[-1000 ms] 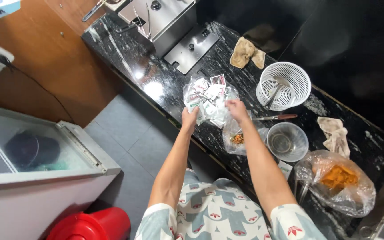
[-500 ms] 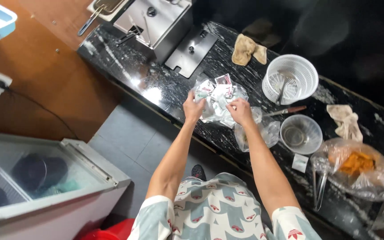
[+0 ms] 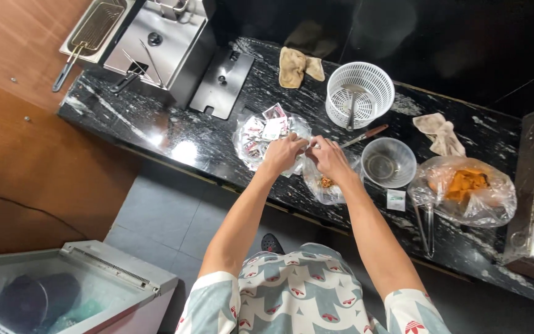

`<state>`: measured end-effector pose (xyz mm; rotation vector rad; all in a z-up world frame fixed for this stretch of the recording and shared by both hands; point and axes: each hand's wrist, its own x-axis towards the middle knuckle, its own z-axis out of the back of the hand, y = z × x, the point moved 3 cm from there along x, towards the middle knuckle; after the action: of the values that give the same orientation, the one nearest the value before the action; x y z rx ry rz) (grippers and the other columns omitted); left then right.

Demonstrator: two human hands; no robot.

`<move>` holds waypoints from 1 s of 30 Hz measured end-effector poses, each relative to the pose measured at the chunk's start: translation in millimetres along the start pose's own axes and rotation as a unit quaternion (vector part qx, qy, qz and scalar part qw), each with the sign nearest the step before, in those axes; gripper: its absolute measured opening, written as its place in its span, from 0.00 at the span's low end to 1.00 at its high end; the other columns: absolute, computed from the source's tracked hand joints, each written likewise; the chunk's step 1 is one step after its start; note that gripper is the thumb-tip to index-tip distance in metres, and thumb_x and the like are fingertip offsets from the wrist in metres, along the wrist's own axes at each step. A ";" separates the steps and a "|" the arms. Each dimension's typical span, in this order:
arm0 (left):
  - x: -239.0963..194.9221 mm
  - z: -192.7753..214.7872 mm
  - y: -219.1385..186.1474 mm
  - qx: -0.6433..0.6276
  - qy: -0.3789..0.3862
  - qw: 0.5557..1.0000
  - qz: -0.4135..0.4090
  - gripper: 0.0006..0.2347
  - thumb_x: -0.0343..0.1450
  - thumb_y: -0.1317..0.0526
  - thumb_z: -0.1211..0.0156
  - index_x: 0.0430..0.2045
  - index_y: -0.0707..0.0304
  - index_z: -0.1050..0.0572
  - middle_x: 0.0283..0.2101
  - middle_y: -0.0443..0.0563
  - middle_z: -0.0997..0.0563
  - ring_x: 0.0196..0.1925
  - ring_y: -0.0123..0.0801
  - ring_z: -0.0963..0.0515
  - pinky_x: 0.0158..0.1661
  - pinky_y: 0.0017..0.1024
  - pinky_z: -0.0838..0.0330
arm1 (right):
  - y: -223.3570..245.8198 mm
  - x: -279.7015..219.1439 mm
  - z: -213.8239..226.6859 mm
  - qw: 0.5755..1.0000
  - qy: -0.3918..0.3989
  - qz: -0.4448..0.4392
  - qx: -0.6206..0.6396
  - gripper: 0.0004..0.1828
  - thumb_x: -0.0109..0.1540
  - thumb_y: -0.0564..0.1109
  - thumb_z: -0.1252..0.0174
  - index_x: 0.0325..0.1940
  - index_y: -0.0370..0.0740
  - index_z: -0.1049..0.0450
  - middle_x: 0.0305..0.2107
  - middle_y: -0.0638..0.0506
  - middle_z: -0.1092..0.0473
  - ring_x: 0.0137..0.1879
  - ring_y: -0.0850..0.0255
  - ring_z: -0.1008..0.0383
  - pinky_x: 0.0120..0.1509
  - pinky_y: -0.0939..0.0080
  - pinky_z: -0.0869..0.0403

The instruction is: Packaging food and seasoning packets into a plastic bag for a meal kit or order.

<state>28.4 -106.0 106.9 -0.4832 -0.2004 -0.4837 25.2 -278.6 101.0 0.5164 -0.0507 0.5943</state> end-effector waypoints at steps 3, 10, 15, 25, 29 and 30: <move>2.4 -16.7 -7.9 0.006 0.006 1.000 -0.007 0.08 0.69 0.58 0.38 0.41 0.53 0.20 0.37 0.52 0.21 0.31 0.46 0.17 0.30 0.41 0.24 | -5.3 -8.2 15.3 0.999 -0.032 0.004 -0.003 0.08 0.61 0.41 0.39 0.43 0.40 0.19 0.46 0.49 0.28 0.52 0.50 0.26 0.58 0.44 0.31; 10.6 -55.1 -35.8 0.031 0.022 0.999 0.006 0.07 0.72 0.55 0.39 0.33 0.56 0.21 0.35 0.53 0.21 0.31 0.47 0.17 0.29 0.43 0.26 | -31.2 -32.9 25.7 0.993 -0.083 0.006 0.086 0.05 0.63 0.39 0.41 0.41 0.33 0.25 0.43 0.44 0.29 0.47 0.46 0.25 0.50 0.48 0.26; 11.1 -75.8 -56.3 0.018 0.029 0.999 0.001 0.06 0.71 0.55 0.38 0.29 0.56 0.20 0.34 0.51 0.22 0.31 0.47 0.17 0.29 0.42 0.26 | -49.2 -48.9 29.3 0.990 -0.087 0.059 0.088 0.06 0.58 0.38 0.39 0.37 0.32 0.25 0.43 0.43 0.29 0.48 0.43 0.27 0.52 0.46 0.27; 1.0 -126.5 -77.5 -0.005 -0.017 0.998 0.052 0.02 0.67 0.64 0.37 0.24 0.60 0.22 0.37 0.50 0.22 0.33 0.49 0.18 0.31 0.44 0.26 | -128.1 -74.1 -39.3 0.981 -0.129 0.012 0.144 0.06 0.59 0.38 0.39 0.32 0.31 0.27 0.42 0.38 0.33 0.48 0.41 0.29 0.53 0.47 0.29; -1.8 -141.9 -84.7 0.007 -0.046 0.993 0.107 0.01 0.67 0.65 0.39 0.27 0.60 0.21 0.40 0.50 0.20 0.33 0.50 0.17 0.32 0.45 0.25 | -175.3 -88.0 -80.5 0.970 -0.157 -0.113 0.145 0.07 0.59 0.41 0.41 0.30 0.35 0.25 0.40 0.39 0.32 0.45 0.43 0.27 0.48 0.49 0.27; -6.8 -142.1 -87.3 0.008 -0.044 0.993 0.112 0.01 0.67 0.65 0.39 0.27 0.60 0.21 0.40 0.50 0.20 0.33 0.50 0.17 0.32 0.45 0.25 | -177.8 -91.9 -86.6 0.971 -0.152 -0.113 0.149 0.07 0.59 0.41 0.41 0.30 0.35 0.25 0.40 0.39 0.32 0.45 0.43 0.27 0.48 0.49 0.27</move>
<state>-10.1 -240.6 16.0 -0.5054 -0.2322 -0.2415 37.4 -410.7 -72.2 0.8901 -0.1939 0.2957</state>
